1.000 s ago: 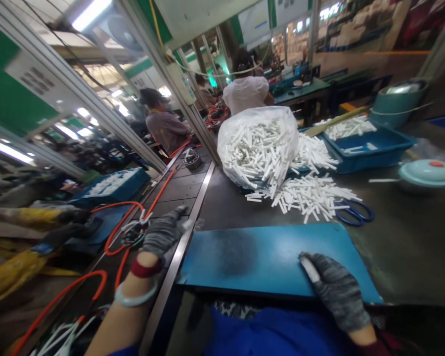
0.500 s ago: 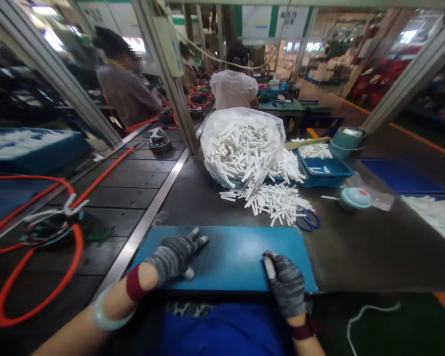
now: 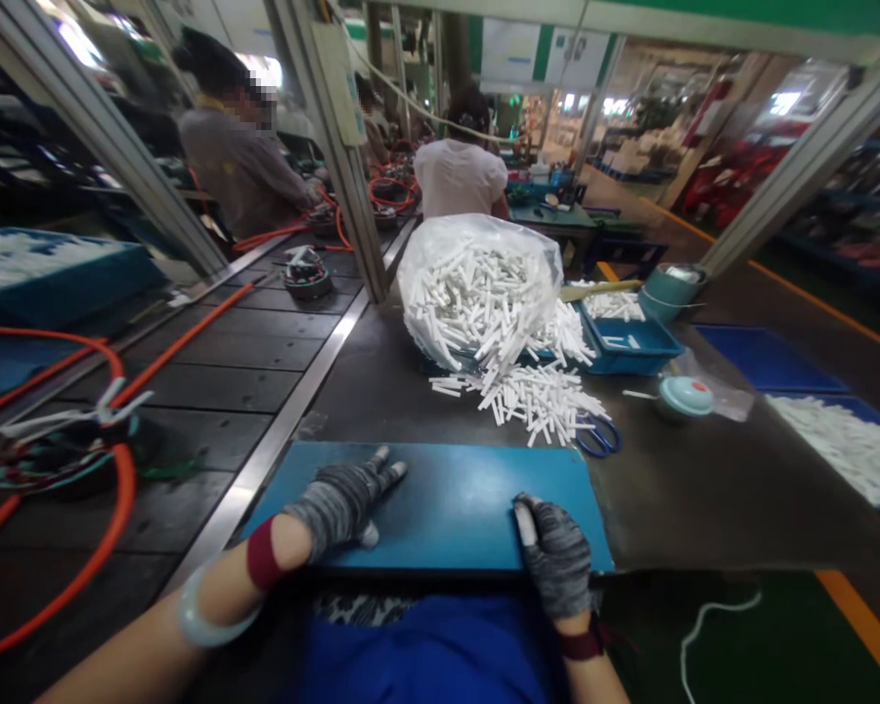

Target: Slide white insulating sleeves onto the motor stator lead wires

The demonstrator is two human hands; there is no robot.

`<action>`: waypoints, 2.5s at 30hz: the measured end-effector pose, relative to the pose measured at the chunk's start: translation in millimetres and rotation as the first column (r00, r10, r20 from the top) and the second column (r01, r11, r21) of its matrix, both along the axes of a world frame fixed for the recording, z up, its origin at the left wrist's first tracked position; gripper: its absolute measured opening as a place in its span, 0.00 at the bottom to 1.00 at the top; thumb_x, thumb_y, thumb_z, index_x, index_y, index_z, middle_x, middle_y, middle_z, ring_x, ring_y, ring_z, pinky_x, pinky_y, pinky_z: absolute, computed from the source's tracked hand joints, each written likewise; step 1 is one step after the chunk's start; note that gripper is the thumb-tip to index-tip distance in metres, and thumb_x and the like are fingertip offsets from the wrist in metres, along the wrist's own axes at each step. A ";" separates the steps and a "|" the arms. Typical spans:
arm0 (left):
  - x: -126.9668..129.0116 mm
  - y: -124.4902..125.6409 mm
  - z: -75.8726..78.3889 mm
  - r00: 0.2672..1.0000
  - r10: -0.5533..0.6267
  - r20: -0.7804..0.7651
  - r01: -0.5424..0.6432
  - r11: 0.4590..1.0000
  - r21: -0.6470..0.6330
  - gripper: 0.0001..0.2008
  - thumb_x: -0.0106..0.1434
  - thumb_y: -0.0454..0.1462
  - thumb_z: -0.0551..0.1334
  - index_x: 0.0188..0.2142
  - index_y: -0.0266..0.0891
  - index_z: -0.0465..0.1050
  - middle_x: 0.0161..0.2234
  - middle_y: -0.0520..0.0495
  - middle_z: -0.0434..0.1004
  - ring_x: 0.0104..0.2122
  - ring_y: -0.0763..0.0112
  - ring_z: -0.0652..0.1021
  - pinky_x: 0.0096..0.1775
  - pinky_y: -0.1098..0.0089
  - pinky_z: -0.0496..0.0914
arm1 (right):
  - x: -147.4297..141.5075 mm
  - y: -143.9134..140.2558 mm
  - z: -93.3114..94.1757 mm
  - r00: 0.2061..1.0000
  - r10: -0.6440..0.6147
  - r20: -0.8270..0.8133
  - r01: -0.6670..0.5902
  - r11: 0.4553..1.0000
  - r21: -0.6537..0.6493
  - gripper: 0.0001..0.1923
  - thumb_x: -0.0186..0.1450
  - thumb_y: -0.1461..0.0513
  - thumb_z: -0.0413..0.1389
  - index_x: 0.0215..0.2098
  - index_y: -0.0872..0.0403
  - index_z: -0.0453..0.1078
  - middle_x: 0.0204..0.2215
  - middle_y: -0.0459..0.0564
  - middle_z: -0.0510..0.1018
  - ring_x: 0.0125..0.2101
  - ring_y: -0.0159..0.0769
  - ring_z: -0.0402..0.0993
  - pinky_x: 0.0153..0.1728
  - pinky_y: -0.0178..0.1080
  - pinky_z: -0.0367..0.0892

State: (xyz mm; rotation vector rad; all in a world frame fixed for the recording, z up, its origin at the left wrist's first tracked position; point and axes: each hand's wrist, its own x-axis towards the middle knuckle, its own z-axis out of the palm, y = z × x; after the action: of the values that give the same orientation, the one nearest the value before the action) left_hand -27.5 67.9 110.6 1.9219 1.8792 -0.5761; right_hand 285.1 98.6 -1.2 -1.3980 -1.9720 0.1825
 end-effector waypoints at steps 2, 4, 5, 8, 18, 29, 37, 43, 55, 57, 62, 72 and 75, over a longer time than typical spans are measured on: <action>-0.1 0.5 -0.4 1.000 0.000 -0.009 0.000 0.999 -0.043 0.59 0.48 0.41 0.79 0.75 0.45 0.54 0.74 0.24 0.47 0.62 0.33 0.74 0.55 0.39 0.75 | -0.1 0.0 -0.2 1.000 -0.002 0.014 0.001 1.000 0.012 0.29 0.75 0.42 0.47 0.42 0.51 0.83 0.39 0.57 0.87 0.38 0.48 0.85 0.45 0.46 0.78; -0.5 0.7 -1.8 1.000 0.008 -0.020 -0.009 0.998 -0.058 0.59 0.49 0.42 0.79 0.75 0.47 0.52 0.75 0.26 0.46 0.62 0.31 0.74 0.55 0.37 0.74 | 0.2 0.1 -0.2 1.000 0.002 0.020 -0.003 1.000 0.019 0.30 0.75 0.42 0.46 0.43 0.51 0.83 0.39 0.57 0.88 0.38 0.48 0.86 0.45 0.46 0.78; -0.8 0.6 -2.5 1.000 0.010 -0.020 -0.011 0.999 -0.051 0.59 0.49 0.42 0.79 0.75 0.47 0.53 0.75 0.26 0.46 0.61 0.30 0.74 0.54 0.36 0.74 | 0.4 0.2 -0.4 1.000 0.007 0.019 -0.007 1.000 0.020 0.30 0.75 0.42 0.47 0.43 0.52 0.83 0.39 0.58 0.88 0.38 0.48 0.86 0.45 0.46 0.78; -0.5 -0.4 -2.3 1.000 0.007 -0.008 -0.007 1.000 -0.028 0.59 0.48 0.41 0.80 0.75 0.46 0.54 0.74 0.26 0.47 0.61 0.30 0.75 0.55 0.37 0.75 | 1.0 0.6 -1.5 1.000 0.016 0.014 -0.016 1.000 0.016 0.29 0.75 0.43 0.47 0.43 0.52 0.83 0.39 0.58 0.87 0.38 0.48 0.86 0.45 0.47 0.78; 3.6 0.6 10.2 1.000 0.013 -0.021 -0.014 0.998 -0.060 0.57 0.50 0.41 0.79 0.75 0.45 0.54 0.74 0.24 0.48 0.62 0.32 0.74 0.56 0.39 0.74 | 1.1 -0.9 -2.2 0.999 0.019 0.045 -0.020 0.999 0.030 0.28 0.77 0.45 0.47 0.44 0.53 0.83 0.40 0.58 0.87 0.39 0.47 0.85 0.46 0.46 0.78; 4.1 2.1 9.1 1.000 0.010 -0.029 -0.012 0.996 -0.085 0.58 0.50 0.42 0.80 0.75 0.47 0.53 0.75 0.26 0.46 0.64 0.33 0.72 0.58 0.41 0.73 | -0.3 3.1 -0.9 0.992 0.023 0.126 -0.054 0.969 0.243 0.25 0.78 0.49 0.48 0.41 0.55 0.82 0.35 0.55 0.87 0.33 0.40 0.85 0.39 0.39 0.76; 6.3 1.7 20.7 0.999 -0.022 -0.050 0.015 0.990 -0.138 0.57 0.55 0.43 0.78 0.76 0.42 0.49 0.75 0.26 0.42 0.66 0.38 0.70 0.62 0.45 0.71 | -0.9 2.2 1.8 0.987 0.031 0.156 -0.074 0.958 0.279 0.23 0.79 0.52 0.48 0.42 0.55 0.81 0.35 0.53 0.87 0.34 0.37 0.84 0.41 0.37 0.75; 5.3 0.6 16.3 0.998 -0.010 -0.059 0.003 0.992 -0.126 0.57 0.54 0.43 0.78 0.76 0.44 0.49 0.75 0.26 0.42 0.65 0.36 0.72 0.59 0.43 0.73 | -1.4 2.0 1.8 0.987 0.035 0.156 -0.080 0.952 0.296 0.22 0.79 0.52 0.49 0.42 0.56 0.81 0.35 0.53 0.87 0.34 0.37 0.84 0.41 0.37 0.74; 3.7 1.7 13.0 0.998 0.005 -0.061 -0.012 0.993 -0.119 0.58 0.52 0.43 0.78 0.76 0.47 0.49 0.75 0.28 0.43 0.63 0.33 0.73 0.57 0.40 0.74 | -0.9 1.6 -2.1 0.989 0.028 0.147 -0.066 0.963 0.261 0.22 0.78 0.51 0.49 0.43 0.54 0.81 0.36 0.54 0.87 0.34 0.39 0.84 0.40 0.39 0.75; 3.9 1.6 14.7 0.998 0.001 -0.057 -0.008 0.993 -0.118 0.58 0.53 0.42 0.78 0.76 0.46 0.50 0.75 0.27 0.44 0.63 0.34 0.73 0.58 0.42 0.73 | -0.6 1.2 -3.2 0.990 0.027 0.140 -0.060 0.969 0.240 0.21 0.78 0.52 0.50 0.43 0.54 0.81 0.37 0.55 0.87 0.35 0.40 0.84 0.41 0.40 0.76; 5.2 2.7 19.0 0.998 -0.002 -0.059 -0.006 0.990 -0.138 0.57 0.54 0.43 0.78 0.76 0.45 0.48 0.75 0.26 0.42 0.65 0.36 0.72 0.58 0.43 0.73 | -1.1 1.4 -3.9 0.991 0.032 0.128 -0.062 0.969 0.240 0.21 0.78 0.52 0.50 0.44 0.55 0.81 0.37 0.55 0.87 0.35 0.41 0.84 0.41 0.42 0.77; 1.3 4.0 7.9 0.998 -0.006 -0.070 -0.003 0.992 -0.124 0.59 0.52 0.45 0.78 0.76 0.47 0.48 0.76 0.27 0.42 0.64 0.36 0.72 0.58 0.43 0.73 | -1.4 1.5 -4.3 0.992 0.018 0.127 -0.046 0.973 0.226 0.22 0.78 0.52 0.49 0.44 0.55 0.81 0.38 0.56 0.87 0.35 0.40 0.84 0.42 0.40 0.76; 0.3 4.2 6.2 0.997 0.002 -0.073 -0.011 0.992 -0.124 0.60 0.51 0.45 0.79 0.76 0.48 0.48 0.76 0.28 0.42 0.63 0.34 0.73 0.56 0.40 0.74 | -1.2 1.2 -5.1 0.994 0.022 0.107 -0.043 0.979 0.199 0.23 0.78 0.50 0.49 0.44 0.53 0.81 0.38 0.55 0.87 0.36 0.40 0.84 0.43 0.41 0.77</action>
State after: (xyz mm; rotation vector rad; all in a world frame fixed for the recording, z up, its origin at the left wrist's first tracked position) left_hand -27.2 72.0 116.8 1.8370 1.8465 -0.7527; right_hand 283.9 99.9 -6.3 -1.2677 -2.0365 -0.0761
